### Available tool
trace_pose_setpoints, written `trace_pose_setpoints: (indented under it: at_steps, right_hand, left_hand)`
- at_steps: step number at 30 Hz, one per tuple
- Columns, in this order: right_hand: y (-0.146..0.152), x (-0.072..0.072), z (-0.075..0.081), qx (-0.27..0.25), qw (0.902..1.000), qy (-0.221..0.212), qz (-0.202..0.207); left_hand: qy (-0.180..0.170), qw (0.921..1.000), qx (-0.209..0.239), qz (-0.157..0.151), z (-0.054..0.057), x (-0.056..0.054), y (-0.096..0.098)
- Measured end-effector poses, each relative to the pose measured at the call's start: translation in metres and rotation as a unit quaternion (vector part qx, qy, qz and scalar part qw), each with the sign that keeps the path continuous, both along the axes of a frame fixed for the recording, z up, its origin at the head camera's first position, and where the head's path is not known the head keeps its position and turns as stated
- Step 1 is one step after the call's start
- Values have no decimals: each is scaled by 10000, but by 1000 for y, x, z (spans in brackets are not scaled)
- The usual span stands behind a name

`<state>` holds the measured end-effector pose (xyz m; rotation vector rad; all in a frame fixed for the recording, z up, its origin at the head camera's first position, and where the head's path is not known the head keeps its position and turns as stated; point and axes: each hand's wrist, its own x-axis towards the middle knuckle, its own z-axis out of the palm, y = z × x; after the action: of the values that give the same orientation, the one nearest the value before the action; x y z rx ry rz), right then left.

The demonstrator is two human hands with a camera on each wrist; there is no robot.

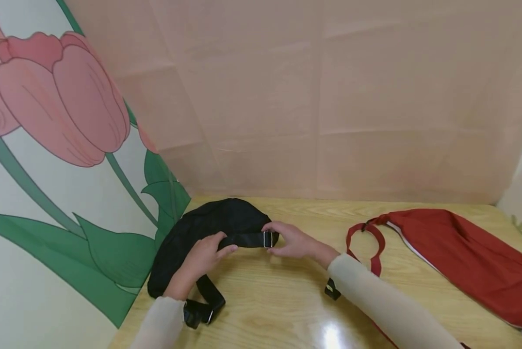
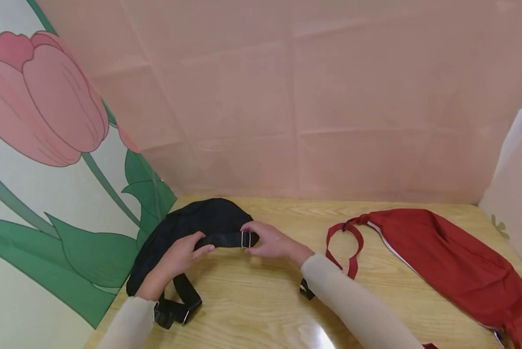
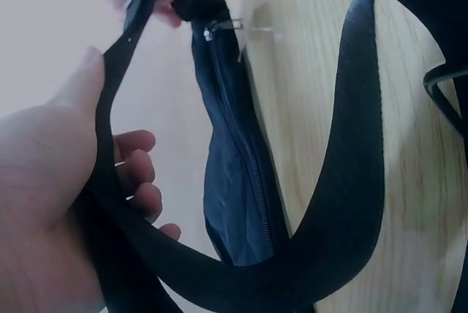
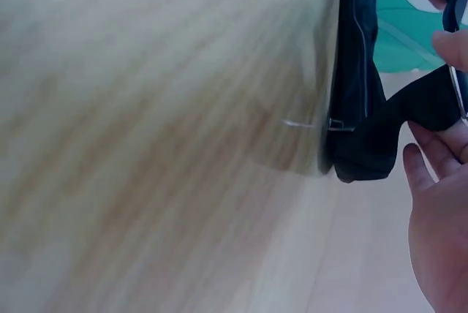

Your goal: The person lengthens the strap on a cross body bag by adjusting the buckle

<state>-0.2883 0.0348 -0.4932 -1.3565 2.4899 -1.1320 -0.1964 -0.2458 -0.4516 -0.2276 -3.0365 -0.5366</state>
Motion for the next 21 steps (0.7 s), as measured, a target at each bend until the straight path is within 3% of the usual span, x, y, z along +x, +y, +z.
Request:
trace_pose_setpoints:
  at_steps: [11,16,21]
  right_hand:
    - [-20,14,-9,396,9949,866,-338]
    - [-31,21,-15,728,9896,1001,-739]
    - [-36,24,-13,478,9880,841,-1201]
  left_hand:
    - [10,9999,135,98,1,3,1]
    - [186,9997,111,105,8,4,3]
    - [95,9994,121,323,13,4,3]
